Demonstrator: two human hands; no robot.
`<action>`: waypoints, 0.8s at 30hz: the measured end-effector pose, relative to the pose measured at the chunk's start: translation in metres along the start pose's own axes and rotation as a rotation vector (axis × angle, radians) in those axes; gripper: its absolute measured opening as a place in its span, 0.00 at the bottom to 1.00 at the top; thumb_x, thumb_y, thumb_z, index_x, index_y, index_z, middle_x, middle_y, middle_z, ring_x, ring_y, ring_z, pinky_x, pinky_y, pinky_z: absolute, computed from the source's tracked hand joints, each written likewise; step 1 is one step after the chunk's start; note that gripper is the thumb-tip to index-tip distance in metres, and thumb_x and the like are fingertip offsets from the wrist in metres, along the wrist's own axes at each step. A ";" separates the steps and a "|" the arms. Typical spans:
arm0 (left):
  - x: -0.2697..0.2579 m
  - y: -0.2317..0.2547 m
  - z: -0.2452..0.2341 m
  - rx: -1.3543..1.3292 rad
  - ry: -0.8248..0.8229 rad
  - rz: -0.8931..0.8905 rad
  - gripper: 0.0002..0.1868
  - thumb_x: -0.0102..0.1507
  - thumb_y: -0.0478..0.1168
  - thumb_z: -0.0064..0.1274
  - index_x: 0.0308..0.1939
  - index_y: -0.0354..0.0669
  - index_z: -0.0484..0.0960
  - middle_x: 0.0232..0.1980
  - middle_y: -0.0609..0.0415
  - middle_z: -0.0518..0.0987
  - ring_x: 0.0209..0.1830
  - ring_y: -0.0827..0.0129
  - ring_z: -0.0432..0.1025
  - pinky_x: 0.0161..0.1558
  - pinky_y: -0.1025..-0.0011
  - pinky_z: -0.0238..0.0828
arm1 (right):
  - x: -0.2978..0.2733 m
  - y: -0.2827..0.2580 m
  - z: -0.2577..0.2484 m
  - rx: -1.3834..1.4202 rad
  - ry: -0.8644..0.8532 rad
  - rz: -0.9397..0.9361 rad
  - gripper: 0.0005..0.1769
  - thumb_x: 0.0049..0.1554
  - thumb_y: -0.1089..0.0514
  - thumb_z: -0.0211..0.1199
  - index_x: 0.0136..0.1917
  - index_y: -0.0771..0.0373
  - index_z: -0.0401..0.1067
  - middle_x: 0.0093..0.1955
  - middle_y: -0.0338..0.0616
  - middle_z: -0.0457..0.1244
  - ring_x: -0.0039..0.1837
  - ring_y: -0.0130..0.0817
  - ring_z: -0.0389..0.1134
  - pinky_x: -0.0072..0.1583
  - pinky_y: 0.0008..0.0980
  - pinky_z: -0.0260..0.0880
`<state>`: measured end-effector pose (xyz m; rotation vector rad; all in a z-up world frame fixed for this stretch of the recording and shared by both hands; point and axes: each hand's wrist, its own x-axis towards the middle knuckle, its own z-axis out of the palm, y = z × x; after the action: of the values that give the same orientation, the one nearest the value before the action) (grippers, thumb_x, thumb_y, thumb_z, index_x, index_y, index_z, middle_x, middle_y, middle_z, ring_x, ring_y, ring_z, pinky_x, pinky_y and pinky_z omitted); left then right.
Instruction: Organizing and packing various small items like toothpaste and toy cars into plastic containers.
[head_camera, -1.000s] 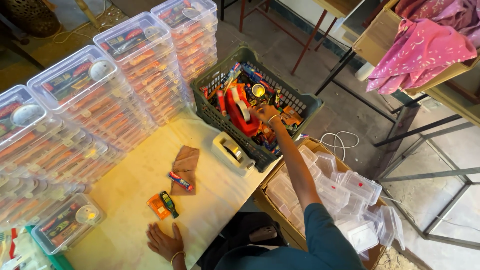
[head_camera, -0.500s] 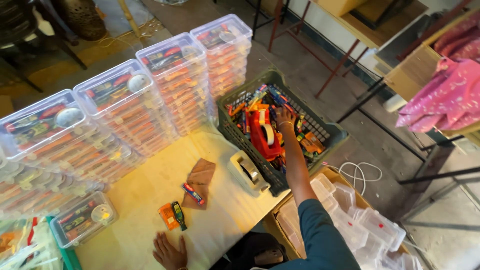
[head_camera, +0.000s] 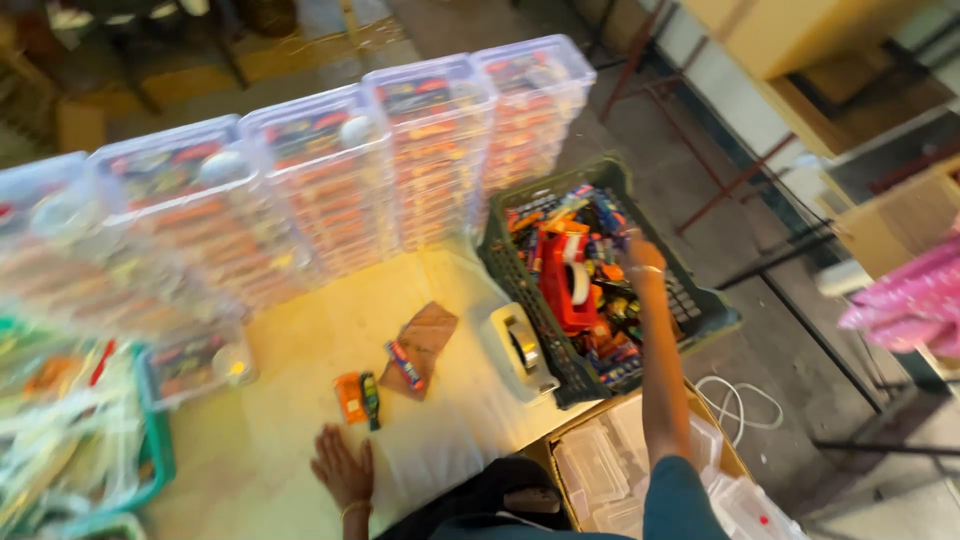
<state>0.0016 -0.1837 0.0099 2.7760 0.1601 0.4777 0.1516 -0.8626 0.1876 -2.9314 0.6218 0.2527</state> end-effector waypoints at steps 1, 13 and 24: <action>-0.004 -0.002 0.003 -0.005 -0.006 -0.004 0.41 0.65 0.61 0.44 0.76 0.41 0.62 0.82 0.49 0.59 0.84 0.57 0.50 0.76 0.40 0.42 | -0.030 -0.021 -0.022 0.287 0.332 -0.144 0.33 0.54 0.52 0.70 0.69 0.59 0.63 0.62 0.57 0.67 0.62 0.52 0.69 0.59 0.48 0.70; -0.019 0.010 0.015 -0.045 -0.012 -0.165 0.35 0.68 0.55 0.45 0.76 0.42 0.62 0.81 0.51 0.58 0.84 0.55 0.47 0.77 0.41 0.37 | -0.140 -0.305 0.143 0.502 -0.277 -0.738 0.28 0.52 0.45 0.73 0.61 0.55 0.69 0.46 0.53 0.70 0.48 0.51 0.72 0.50 0.45 0.72; 0.001 0.016 0.004 -0.209 -0.099 -0.273 0.34 0.59 0.46 0.59 0.69 0.46 0.69 0.77 0.54 0.61 0.79 0.54 0.52 0.72 0.40 0.45 | -0.098 -0.374 0.243 0.560 -0.023 -0.735 0.15 0.59 0.50 0.66 0.56 0.57 0.77 0.51 0.51 0.69 0.56 0.50 0.70 0.57 0.46 0.70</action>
<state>0.0051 -0.2003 0.0117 2.5160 0.4332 0.2700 0.1846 -0.4454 0.0049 -2.3899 -0.3577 0.0166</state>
